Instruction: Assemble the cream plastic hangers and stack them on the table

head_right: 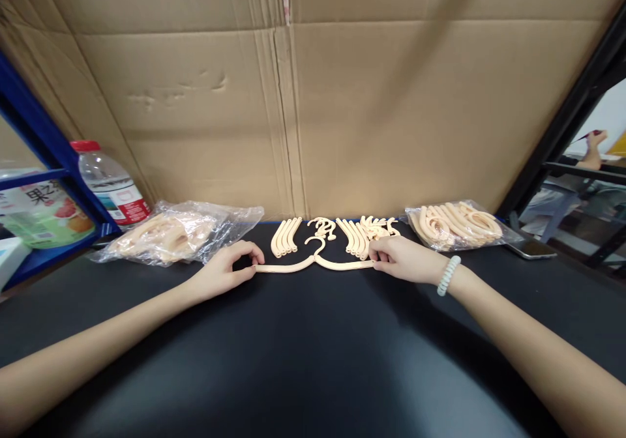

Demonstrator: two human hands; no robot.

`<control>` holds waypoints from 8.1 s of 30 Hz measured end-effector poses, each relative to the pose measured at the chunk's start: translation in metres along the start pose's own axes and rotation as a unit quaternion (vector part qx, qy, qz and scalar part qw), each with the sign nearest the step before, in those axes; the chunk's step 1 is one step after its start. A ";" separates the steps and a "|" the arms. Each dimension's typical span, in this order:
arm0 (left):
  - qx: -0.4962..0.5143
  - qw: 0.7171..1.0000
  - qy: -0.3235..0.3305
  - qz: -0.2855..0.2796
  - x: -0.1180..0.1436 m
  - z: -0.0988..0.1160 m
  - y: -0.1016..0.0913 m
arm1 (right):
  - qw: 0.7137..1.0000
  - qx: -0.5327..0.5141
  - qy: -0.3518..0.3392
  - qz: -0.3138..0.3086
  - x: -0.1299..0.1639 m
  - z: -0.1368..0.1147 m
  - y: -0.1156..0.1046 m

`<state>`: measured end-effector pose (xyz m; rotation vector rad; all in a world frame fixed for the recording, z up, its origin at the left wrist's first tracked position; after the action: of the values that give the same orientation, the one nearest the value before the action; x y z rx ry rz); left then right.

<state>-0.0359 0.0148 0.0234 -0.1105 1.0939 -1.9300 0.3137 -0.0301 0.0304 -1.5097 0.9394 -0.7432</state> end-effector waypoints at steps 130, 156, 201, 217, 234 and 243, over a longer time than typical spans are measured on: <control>-0.197 0.949 0.193 -0.152 -0.046 0.000 -0.011 | 0.985 -0.100 -0.037 0.132 -0.108 -0.009 -0.011; 0.400 0.911 -0.048 0.086 0.017 0.069 0.040 | 0.714 -0.657 0.064 0.233 -0.001 -0.110 0.020; 0.407 0.908 -0.060 0.085 0.024 0.065 0.054 | 0.733 -0.677 0.054 0.040 -0.008 -0.101 0.040; 0.374 0.923 -0.050 0.079 0.024 0.068 0.053 | 0.779 -0.625 0.051 -0.012 -0.007 -0.104 0.035; 0.322 0.944 0.000 0.073 0.025 0.073 0.051 | 0.770 -0.635 0.062 -0.005 -0.006 -0.106 0.034; 0.308 0.949 0.013 0.065 0.026 0.076 0.051 | 0.788 -0.612 0.068 0.028 -0.005 -0.107 0.037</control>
<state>0.0167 -0.0647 0.0236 0.3263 0.4577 -2.0660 0.2129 -0.0781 0.0097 -2.5260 1.7358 -0.0976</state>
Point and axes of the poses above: each hand's wrist, its own x-axis away from the middle knuckle, its own y-axis out of the palm, z = x × y, the point moved 2 cm from there along -x, towards the middle knuckle, and after that the axes turned 11 degrees about x, right-handed, at the moved point
